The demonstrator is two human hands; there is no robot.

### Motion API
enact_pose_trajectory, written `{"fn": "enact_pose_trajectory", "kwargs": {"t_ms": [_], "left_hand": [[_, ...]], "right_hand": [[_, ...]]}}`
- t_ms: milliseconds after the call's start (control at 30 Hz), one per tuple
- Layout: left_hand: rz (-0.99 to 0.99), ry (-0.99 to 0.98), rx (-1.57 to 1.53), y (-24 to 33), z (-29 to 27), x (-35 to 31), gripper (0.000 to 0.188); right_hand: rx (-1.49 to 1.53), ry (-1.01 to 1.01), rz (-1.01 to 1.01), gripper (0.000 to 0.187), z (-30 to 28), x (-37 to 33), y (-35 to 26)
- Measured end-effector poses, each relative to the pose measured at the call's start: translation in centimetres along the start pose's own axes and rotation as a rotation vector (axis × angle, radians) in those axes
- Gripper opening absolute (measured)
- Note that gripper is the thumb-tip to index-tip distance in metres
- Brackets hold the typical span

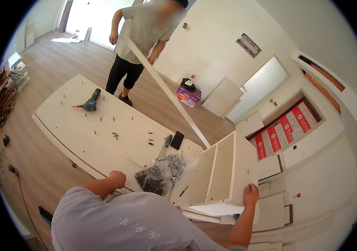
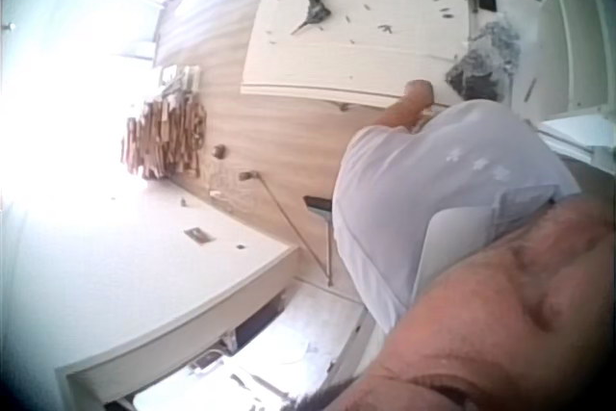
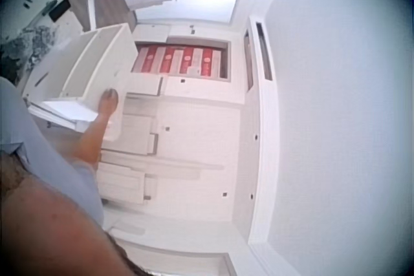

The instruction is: The person assembles a white cabinet by aligning wooden panels, marking them with a pencil, and driving screws using a power drill on a workbench.

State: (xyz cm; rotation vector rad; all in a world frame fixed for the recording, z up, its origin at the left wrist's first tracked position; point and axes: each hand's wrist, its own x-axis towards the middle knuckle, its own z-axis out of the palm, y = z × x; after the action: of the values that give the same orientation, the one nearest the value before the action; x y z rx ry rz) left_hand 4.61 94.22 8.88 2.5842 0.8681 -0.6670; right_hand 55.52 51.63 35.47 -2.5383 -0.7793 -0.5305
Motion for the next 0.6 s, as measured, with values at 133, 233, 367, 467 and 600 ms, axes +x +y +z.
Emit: {"fn": "enact_pose_trajectory", "kwargs": {"t_ms": [133, 233, 367, 467, 600], "left_hand": [[0.016, -0.004, -0.212, -4.9, -1.7, 6.2, 0.059], [0.271, 0.380, 0.006, -12.3, -3.3, 10.7, 0.056], [-0.076, 0.398, -1.292, -8.4, -14.7, 10.0, 0.035], [-0.018, 0.560, -1.623, -9.3, -20.7, 9.2, 0.034], [-0.043, 0.879, -1.703, -10.2, -26.7, 8.5, 0.040]], "right_hand": [[-0.011, 0.008, -0.013, 0.031, -0.4, 0.0, -1.1], [0.063, 0.004, -0.075, 0.030, 2.1, 2.4, -3.1], [0.026, 0.015, 0.016, 0.029, 0.0, -0.1, -0.1], [0.025, 0.028, 0.003, 0.029, 0.2, -0.1, -0.5], [0.000, 0.027, -0.041, 0.028, 0.1, -0.2, -0.8]]}}
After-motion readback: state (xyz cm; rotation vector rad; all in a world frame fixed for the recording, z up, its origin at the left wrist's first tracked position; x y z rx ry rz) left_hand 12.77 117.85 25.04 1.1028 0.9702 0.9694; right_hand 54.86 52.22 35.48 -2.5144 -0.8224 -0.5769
